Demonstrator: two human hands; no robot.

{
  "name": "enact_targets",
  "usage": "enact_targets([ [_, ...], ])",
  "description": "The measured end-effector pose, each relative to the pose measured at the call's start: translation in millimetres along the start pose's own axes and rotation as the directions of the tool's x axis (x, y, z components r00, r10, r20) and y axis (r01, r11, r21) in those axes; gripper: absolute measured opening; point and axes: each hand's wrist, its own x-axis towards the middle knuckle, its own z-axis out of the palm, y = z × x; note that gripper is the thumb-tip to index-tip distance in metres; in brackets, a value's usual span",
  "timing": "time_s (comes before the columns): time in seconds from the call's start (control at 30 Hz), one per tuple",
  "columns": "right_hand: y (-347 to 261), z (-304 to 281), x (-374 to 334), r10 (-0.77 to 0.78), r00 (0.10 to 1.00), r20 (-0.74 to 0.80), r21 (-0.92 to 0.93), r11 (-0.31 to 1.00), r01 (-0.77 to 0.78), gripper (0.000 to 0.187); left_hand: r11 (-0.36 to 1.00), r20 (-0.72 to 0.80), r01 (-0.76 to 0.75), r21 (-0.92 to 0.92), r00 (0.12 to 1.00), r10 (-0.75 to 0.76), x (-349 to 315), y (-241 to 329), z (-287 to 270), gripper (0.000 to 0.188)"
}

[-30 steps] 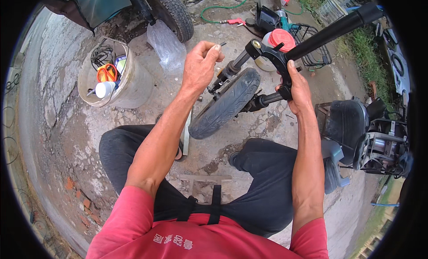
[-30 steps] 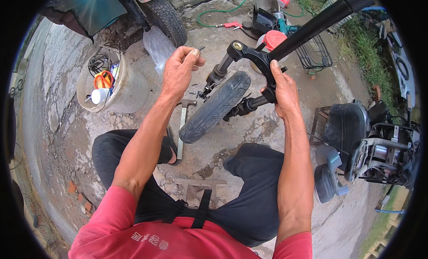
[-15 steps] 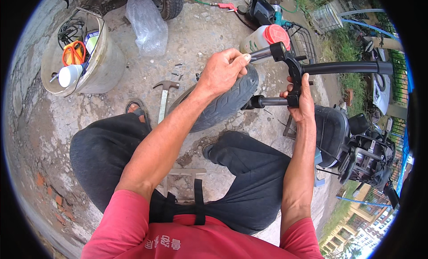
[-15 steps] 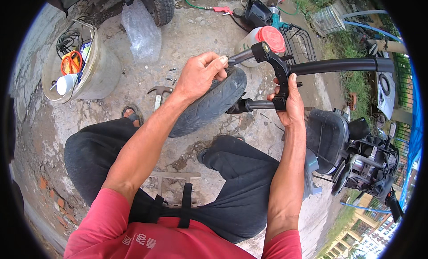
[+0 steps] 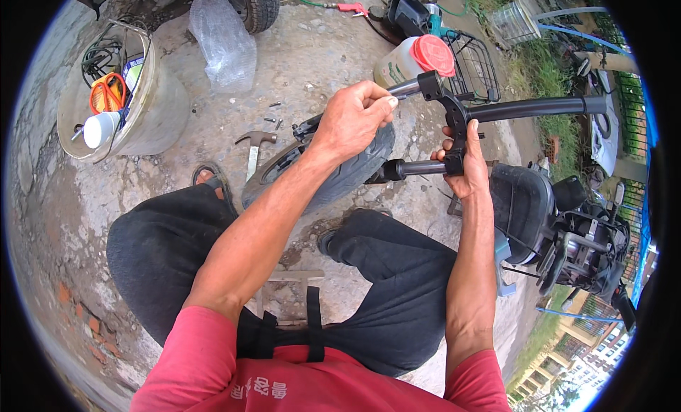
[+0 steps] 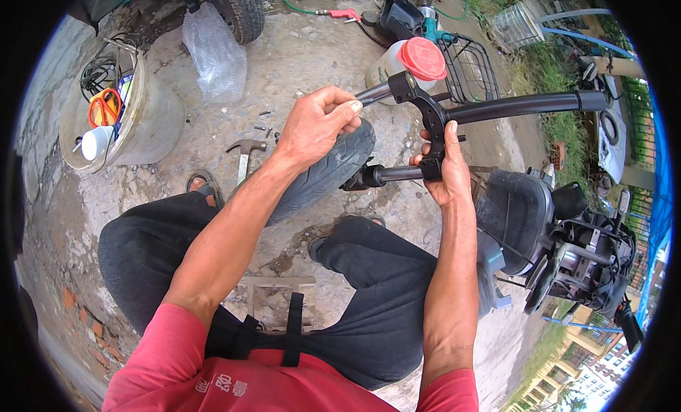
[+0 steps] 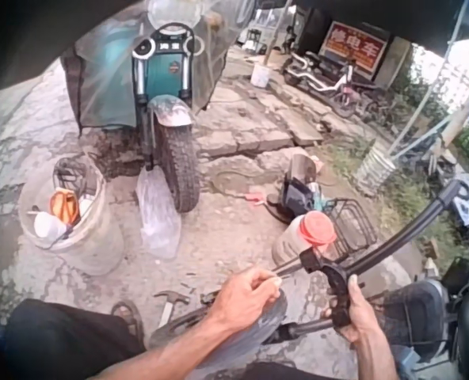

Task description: The person assembles a scooter front fork and wheel assembly. They insert the fork tube into the wheel hub, secure it with a bolt, and use a hammer to tap the components into place. The person then retrieves a hammer from a bucket and continues tightening the assembly.

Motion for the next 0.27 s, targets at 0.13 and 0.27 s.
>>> enact_targets([
  [0.13,3.7,2.4,-1.2,0.008,1.0,-0.008,0.006,1.0,-0.008,0.07,0.999,0.014,0.038,0.017,0.999,-0.038,3.3,-0.6,3.6,0.022],
  [0.27,7.0,2.4,-0.9,0.035,0.999,-0.009,0.027,0.999,-0.035,0.069,0.999,0.025,0.016,0.049,1.0,-0.017,6.9,-6.5,8.8,0.021],
])
